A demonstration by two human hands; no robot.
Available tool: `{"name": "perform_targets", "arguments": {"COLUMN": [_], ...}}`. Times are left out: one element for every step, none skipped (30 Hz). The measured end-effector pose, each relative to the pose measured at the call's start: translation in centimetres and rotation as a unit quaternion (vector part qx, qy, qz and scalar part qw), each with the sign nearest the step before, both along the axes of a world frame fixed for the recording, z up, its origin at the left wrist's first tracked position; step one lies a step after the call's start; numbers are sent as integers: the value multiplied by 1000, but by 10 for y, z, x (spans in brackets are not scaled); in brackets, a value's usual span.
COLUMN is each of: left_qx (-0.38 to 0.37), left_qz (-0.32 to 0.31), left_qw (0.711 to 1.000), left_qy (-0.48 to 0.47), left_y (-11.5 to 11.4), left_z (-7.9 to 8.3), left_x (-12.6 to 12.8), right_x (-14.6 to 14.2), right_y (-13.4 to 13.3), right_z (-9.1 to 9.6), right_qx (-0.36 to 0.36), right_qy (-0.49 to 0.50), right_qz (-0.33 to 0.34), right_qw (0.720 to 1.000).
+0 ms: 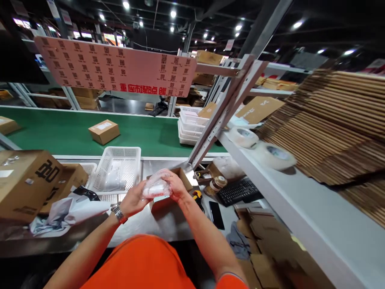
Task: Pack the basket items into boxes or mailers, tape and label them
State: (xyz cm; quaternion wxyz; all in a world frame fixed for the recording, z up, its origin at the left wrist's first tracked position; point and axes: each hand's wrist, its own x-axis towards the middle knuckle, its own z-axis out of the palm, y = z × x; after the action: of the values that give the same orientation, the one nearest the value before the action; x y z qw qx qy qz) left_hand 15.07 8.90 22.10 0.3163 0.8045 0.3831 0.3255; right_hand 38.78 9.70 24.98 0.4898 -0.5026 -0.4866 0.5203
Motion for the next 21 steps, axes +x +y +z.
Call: {"name": "perform_targets", "arguments": {"left_qx": [-6,-8,-6,-5,-7,-11,-16,-17,-14,-10,-5,-4,-5,-13,-25,-44,-65,-88,-110,-132,-153], "left_qz": [-25,-44,-56,-63,-68,-70,-68,-61,-52,-41,-27,-11,7,26,49,75,103,128,150,167,177], "left_qw": [1000,999,998,996,995,993,992,992,994,996,998,999,1000,999,998,996,992,987,980,973,967], "left_qy": [6,16,32,54,77,97,109,110,100,83,61,41,24,13,11,19,33,52,70,86,98], "left_y": [7,15,25,34,44,52,60,66,71,74,77,79,82,85,90,95,100,106,111,115,117], "left_z": [-3,-5,-6,-6,-6,-7,-8,-10,-15,-21,-28,-37,-46,-56,-65,-73,-81,-87,-93,-98,-104], "left_x": [5,12,20,29,39,49,60,69,76,81,82,79,72,62,49,35,19,3,-12,-26,-39], "right_x": [8,17,27,36,44,52,59,65,70,74,78,82,84,85,86,86,86,85,84,84,83], "right_y": [-1,-4,-7,-11,-14,-16,-17,-17,-15,-13,-10,-7,-3,0,3,7,10,13,17,21,26], "right_z": [5,11,17,23,27,29,29,27,22,16,8,0,-9,-17,-24,-30,-35,-39,-43,-46,-50], "right_qx": [4,17,39,64,90,111,121,119,105,84,57,27,-2,-30,-55,-75,-90,-103,-117,-130,-141], "right_qy": [-21,-68,-139,-226,-320,-406,-474,-529,-574,-613,-646,-674,-695,-712,-724,-734,-741,-747,-751,-753,-755], "right_qz": [6,21,38,53,65,71,68,60,50,33,12,-7,-18,-21,-17,-11,-4,5,13,22,33], "right_qw": [1000,997,989,970,941,904,869,838,810,785,761,739,719,702,687,675,665,657,650,644,640]}}
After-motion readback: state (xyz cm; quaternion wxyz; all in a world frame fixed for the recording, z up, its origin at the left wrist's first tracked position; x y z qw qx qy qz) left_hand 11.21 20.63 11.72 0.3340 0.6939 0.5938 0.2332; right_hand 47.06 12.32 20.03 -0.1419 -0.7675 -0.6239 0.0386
